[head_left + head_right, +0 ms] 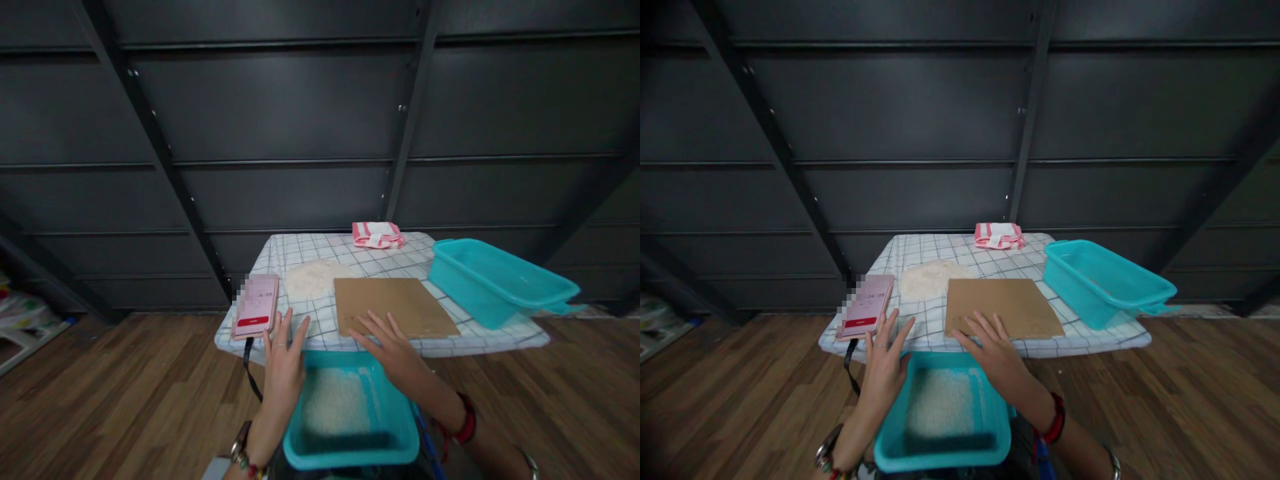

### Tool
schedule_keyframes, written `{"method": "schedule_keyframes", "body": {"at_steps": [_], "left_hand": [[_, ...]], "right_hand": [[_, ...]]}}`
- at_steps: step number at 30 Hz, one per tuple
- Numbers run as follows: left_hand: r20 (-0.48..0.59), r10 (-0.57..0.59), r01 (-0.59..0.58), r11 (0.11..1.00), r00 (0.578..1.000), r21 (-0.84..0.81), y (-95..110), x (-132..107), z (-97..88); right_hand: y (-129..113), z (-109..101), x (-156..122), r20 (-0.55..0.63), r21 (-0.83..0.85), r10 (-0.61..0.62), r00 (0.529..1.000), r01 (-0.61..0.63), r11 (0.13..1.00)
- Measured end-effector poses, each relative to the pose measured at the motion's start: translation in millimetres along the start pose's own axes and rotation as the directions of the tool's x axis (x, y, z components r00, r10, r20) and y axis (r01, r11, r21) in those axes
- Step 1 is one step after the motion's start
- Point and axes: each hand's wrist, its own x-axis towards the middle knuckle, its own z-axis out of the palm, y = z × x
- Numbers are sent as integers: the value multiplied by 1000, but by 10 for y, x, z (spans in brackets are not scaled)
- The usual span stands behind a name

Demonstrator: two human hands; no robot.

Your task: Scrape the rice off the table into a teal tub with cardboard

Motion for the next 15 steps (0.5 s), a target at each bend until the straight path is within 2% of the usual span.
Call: {"method": "schedule_keyframes", "body": {"at_steps": [7,15], "left_hand": [[-30,26,-26,1000,999,16,50,-5,2],[11,19,-20,998,1000,53,26,46,-56]], "right_hand": [[-44,43,-197,47,103,85,995,-89,991],[-53,-36,-126,84,132,87,993,-98,986]]}}
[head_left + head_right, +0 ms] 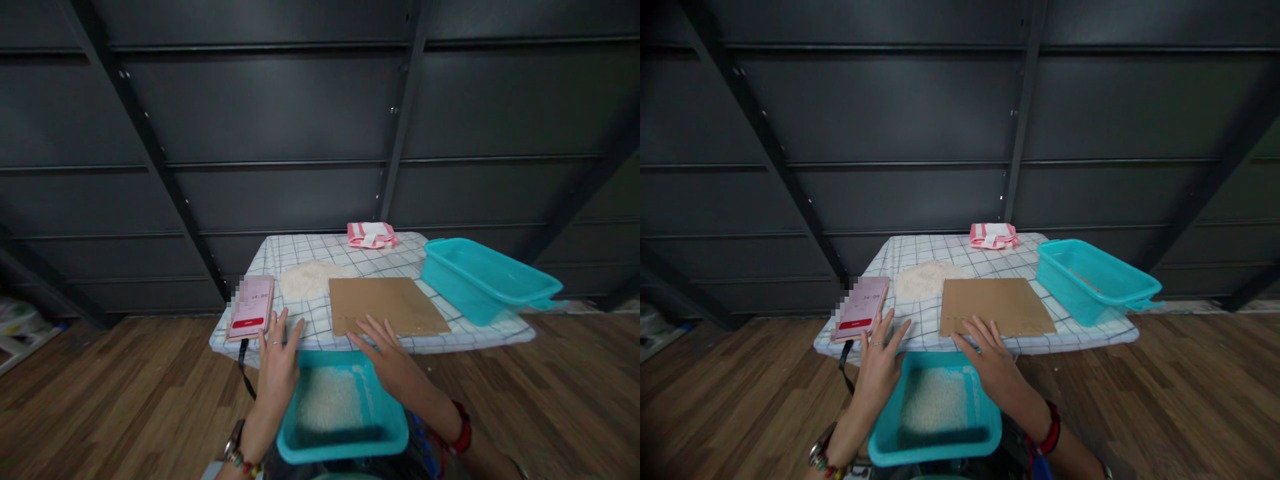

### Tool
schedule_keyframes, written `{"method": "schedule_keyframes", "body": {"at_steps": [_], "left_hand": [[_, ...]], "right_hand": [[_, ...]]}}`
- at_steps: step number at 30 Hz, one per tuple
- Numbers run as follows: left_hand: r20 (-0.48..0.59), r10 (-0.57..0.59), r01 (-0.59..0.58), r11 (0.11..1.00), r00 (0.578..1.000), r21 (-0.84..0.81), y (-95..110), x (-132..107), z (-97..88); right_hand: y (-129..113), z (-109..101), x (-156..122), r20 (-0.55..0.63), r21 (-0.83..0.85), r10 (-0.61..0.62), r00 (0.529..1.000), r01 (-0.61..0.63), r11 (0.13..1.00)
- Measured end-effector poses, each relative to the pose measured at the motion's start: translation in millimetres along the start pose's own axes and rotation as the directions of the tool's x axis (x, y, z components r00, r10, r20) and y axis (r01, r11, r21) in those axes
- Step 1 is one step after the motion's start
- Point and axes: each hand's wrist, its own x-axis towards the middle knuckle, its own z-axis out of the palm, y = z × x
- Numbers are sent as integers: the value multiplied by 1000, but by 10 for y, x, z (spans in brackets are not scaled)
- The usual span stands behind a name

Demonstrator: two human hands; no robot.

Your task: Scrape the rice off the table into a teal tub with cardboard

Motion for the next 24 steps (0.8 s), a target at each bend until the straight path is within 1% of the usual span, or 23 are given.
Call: {"method": "schedule_keyframes", "body": {"at_steps": [7,11,17,21,24], "left_hand": [[11,14,-15,999,1000,46,-13,69,-60],[11,22,-22,998,1000,67,-11,90,-63],[13,31,-32,997,999,77,-20,101,-58],[46,4,-7,997,999,71,-24,61,-76],[78,-20,14,997,997,78,-26,-43,-88]], "right_hand": [[-26,26,74,-43,-10,3,999,-4,1000],[-22,17,111,-38,-14,3,999,-3,1000],[-10,31,115,-64,-25,-11,998,9,1000],[-23,7,116,-57,-32,-2,998,0,999],[-32,-11,113,-47,-40,7,999,-9,999]]}}
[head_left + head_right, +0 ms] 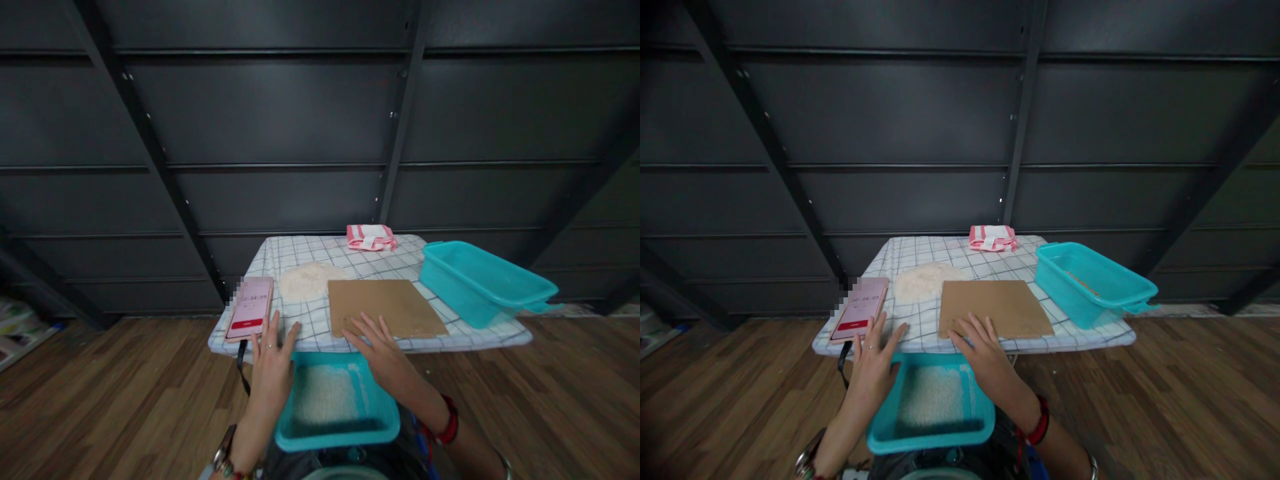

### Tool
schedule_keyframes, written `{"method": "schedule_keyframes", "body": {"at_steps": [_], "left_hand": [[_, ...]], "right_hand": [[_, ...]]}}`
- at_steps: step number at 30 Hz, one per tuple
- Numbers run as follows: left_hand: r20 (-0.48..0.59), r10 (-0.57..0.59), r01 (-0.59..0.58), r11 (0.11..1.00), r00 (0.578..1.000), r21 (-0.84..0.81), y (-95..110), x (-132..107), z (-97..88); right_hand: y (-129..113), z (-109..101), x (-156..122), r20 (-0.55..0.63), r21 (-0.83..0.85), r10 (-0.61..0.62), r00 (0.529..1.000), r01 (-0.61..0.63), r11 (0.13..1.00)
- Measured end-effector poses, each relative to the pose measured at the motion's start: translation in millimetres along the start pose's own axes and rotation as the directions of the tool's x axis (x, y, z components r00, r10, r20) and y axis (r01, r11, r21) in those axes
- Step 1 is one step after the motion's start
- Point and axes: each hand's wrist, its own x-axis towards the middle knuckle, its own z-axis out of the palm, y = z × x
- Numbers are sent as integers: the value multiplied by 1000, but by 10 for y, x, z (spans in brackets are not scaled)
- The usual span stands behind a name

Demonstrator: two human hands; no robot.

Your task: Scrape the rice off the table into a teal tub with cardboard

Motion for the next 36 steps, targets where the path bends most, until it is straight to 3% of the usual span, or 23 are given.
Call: {"method": "schedule_keyframes", "body": {"at_steps": [6,19,30,36], "left_hand": [[-14,-51,50,998,999,-44,-19,-211,31],[-92,-68,64,997,993,-46,78,-186,0],[-148,-29,31,1000,989,5,103,-364,-23],[-177,-3,8,1000,984,25,125,-336,-12]], "right_hand": [[16,21,-12,4,-16,-9,1000,9,1000],[7,51,-120,66,56,43,997,-47,997],[-76,-79,-318,58,-3,-18,998,18,1000],[-36,-30,-341,64,1,-8,998,8,1000]]}}
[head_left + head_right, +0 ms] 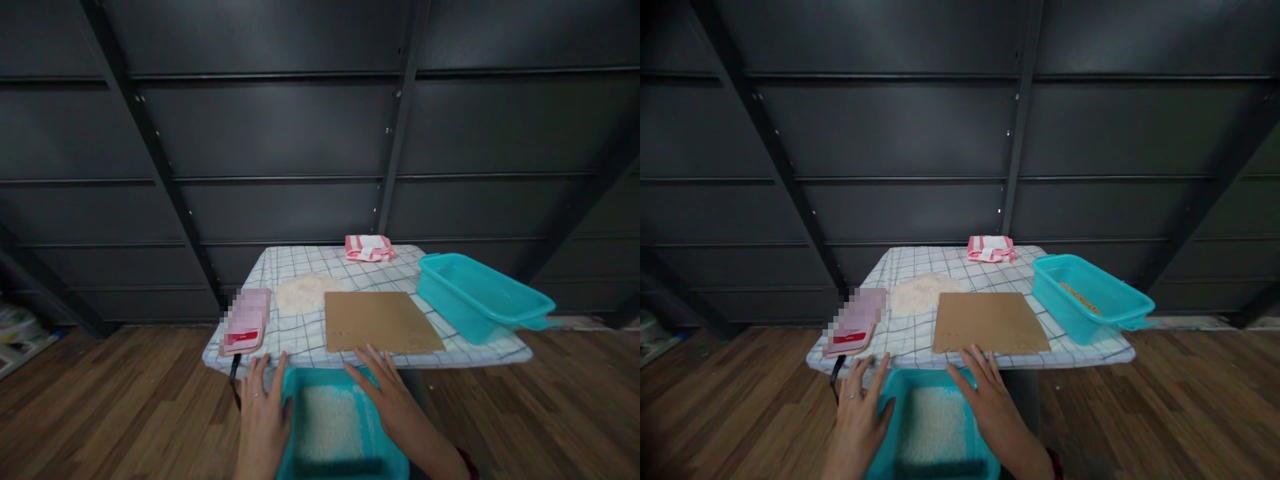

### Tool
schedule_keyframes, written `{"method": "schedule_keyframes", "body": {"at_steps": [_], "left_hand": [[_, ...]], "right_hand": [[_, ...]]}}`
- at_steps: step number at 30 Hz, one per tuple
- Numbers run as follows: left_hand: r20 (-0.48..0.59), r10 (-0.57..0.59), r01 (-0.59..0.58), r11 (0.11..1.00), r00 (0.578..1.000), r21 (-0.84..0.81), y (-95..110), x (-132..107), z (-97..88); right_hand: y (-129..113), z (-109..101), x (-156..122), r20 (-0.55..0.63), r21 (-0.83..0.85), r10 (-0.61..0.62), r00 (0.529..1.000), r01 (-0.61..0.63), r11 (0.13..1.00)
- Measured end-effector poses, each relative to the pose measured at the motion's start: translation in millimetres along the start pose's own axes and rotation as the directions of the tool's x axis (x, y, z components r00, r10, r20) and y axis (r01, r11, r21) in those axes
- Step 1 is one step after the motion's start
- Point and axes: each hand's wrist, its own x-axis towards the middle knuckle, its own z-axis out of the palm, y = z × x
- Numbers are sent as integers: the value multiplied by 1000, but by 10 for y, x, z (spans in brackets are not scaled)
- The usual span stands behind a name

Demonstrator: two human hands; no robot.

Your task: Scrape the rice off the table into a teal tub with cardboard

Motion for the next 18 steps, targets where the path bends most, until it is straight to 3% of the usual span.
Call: {"method": "schedule_keyframes", "body": {"at_steps": [7,12,18], "left_hand": [[-6,-51,51,999,999,-3,-45,-28,-38],[88,-112,114,993,990,-19,-70,-78,-34],[93,-143,145,989,985,-16,-51,-52,-51]], "right_hand": [[-14,57,-26,20,79,7,1000,-8,997],[-53,40,1,76,114,34,997,-42,993],[-75,-21,36,33,27,1,999,-2,1000]]}}
